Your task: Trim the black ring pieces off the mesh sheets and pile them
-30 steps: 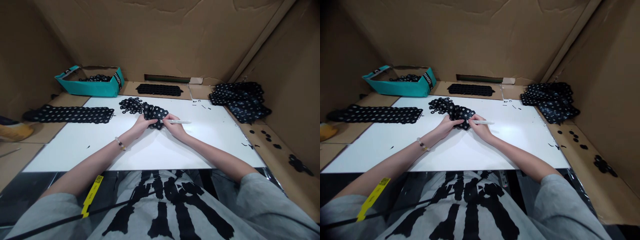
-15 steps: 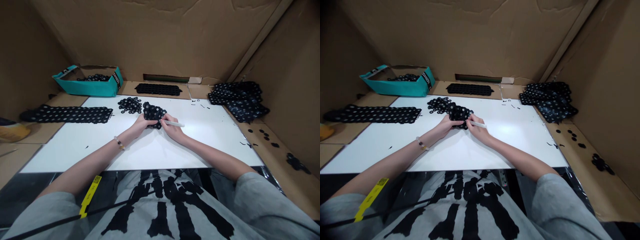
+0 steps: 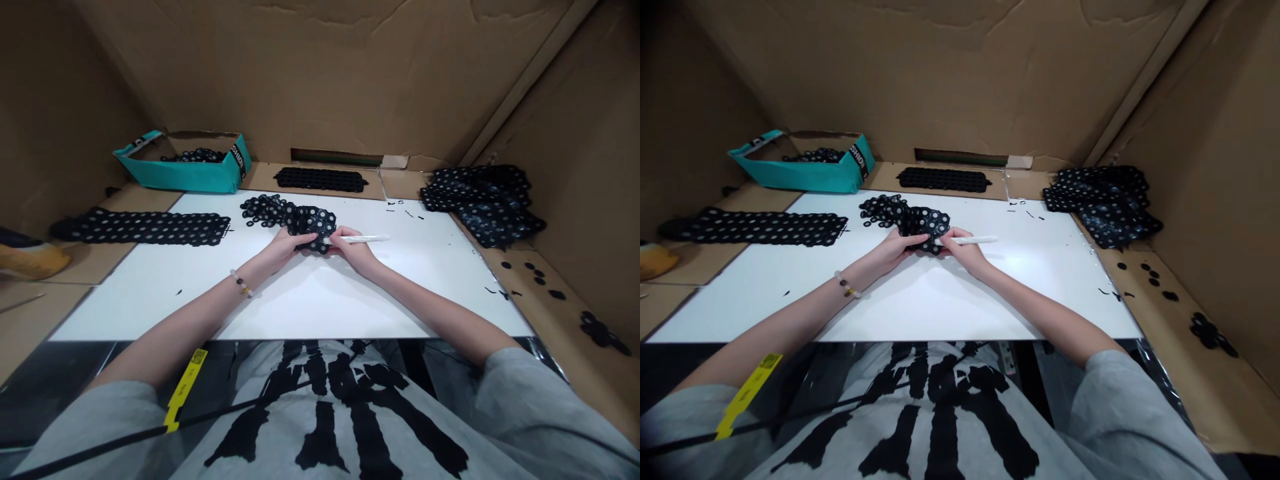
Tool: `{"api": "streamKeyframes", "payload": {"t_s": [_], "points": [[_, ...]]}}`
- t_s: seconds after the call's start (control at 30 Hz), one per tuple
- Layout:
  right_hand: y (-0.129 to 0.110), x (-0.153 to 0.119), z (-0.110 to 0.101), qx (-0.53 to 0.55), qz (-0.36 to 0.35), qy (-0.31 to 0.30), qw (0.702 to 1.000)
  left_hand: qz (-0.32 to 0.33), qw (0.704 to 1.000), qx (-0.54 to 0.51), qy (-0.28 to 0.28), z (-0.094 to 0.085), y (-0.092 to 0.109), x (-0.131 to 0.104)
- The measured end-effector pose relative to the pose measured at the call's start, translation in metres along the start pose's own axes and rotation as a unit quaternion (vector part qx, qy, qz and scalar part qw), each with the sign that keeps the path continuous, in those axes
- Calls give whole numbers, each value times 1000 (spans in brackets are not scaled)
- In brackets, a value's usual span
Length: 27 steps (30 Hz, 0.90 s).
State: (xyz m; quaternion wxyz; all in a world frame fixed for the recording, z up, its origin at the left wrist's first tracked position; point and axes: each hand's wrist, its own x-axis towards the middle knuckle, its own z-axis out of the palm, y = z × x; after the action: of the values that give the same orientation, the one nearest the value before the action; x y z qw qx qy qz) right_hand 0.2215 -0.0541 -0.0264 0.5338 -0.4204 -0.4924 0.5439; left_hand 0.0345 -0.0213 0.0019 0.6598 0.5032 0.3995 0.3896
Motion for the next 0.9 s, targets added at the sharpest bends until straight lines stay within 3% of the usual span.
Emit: {"api": "streamKeyframes", "payload": {"t_s": [0.23, 0.47, 0.73, 0.9], "points": [[0, 0, -6, -44, -38, 25, 998, -17, 994, 67, -82, -8, 0, 3], [-1, 3, -6, -28, 14, 28, 999, 12, 997, 68, -32, -6, -6, 6], [4, 4, -6, -99, -33, 25, 994, 13, 989, 144, -30, -7, -8, 7], [2, 4, -5, -81, -11, 21, 996, 11, 992, 126, 4, -3, -6, 3]]}}
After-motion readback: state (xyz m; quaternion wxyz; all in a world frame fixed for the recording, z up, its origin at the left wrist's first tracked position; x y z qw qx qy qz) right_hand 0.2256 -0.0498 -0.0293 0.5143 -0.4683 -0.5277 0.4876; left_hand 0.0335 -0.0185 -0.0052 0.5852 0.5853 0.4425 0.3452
